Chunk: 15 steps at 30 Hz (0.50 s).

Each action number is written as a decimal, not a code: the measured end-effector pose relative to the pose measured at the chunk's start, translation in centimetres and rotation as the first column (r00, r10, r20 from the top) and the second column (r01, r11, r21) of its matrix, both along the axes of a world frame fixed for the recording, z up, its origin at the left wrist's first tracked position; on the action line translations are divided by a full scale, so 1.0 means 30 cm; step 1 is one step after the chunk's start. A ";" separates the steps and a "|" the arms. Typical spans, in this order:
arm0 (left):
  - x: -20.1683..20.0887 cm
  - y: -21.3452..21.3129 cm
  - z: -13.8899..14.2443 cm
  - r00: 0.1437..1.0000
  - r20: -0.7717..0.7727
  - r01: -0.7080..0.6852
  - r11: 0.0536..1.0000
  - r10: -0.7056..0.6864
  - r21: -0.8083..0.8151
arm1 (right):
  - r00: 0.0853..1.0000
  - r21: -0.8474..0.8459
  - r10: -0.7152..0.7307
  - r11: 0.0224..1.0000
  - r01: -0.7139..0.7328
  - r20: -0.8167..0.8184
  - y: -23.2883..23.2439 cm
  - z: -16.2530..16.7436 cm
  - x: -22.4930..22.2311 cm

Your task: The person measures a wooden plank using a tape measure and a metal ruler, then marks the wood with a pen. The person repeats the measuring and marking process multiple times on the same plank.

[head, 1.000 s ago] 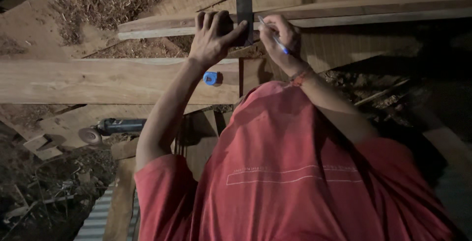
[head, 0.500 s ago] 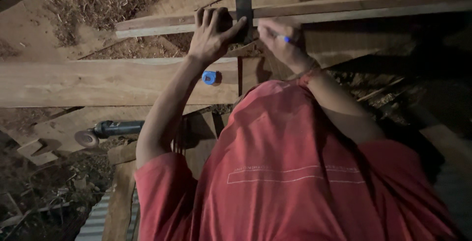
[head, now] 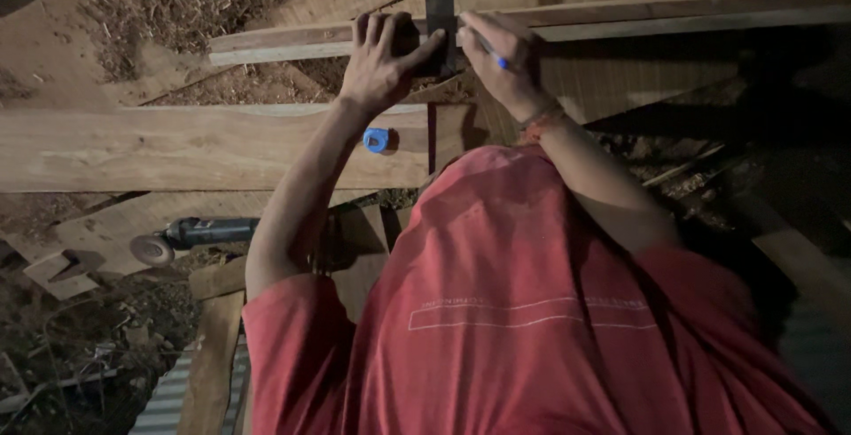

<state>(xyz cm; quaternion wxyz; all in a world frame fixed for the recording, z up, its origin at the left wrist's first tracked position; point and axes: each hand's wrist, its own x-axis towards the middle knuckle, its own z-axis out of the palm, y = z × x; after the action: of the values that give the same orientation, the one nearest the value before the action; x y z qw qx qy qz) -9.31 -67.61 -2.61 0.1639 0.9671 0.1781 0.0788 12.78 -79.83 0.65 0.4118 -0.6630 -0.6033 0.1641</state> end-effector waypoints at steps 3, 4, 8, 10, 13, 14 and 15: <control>0.000 -0.004 -0.008 0.999 0.034 0.008 1.000 -0.008 0.022 | 1.000 -0.027 0.015 1.000 -0.016 -0.026 -0.020 0.015 -0.031; -0.001 -0.005 -0.010 0.999 0.041 0.006 1.000 -0.007 0.015 | 0.999 -0.049 0.028 0.998 -0.030 -0.039 -0.039 0.026 -0.036; -0.009 -0.004 -0.016 0.999 0.050 -0.002 1.000 0.001 0.031 | 0.994 -0.009 0.104 0.994 -0.104 -0.019 -0.078 0.058 -0.018; -0.009 -0.003 -0.018 0.999 0.042 0.001 1.000 -0.002 0.020 | 0.999 0.061 0.044 0.997 -0.046 0.029 -0.048 0.054 -0.007; -0.004 -0.005 -0.021 1.000 0.007 -0.009 1.000 0.008 0.024 | 0.999 0.033 -0.043 0.999 0.042 0.031 0.003 0.030 -0.016; -0.003 -0.005 -0.022 1.000 -0.008 -0.015 0.999 0.016 0.030 | 0.999 0.039 -0.037 0.999 0.037 0.007 0.007 0.022 -0.024; -0.002 -0.005 -0.023 1.000 0.020 -0.007 1.000 0.007 0.004 | 0.999 0.048 -0.028 0.998 0.029 -0.015 0.002 0.016 -0.032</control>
<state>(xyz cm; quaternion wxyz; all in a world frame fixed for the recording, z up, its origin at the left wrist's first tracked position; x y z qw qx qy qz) -9.37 -67.77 -3.30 0.1636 0.9659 0.1795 0.0893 11.83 -79.78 1.14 0.4345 -0.6602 -0.5944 0.1485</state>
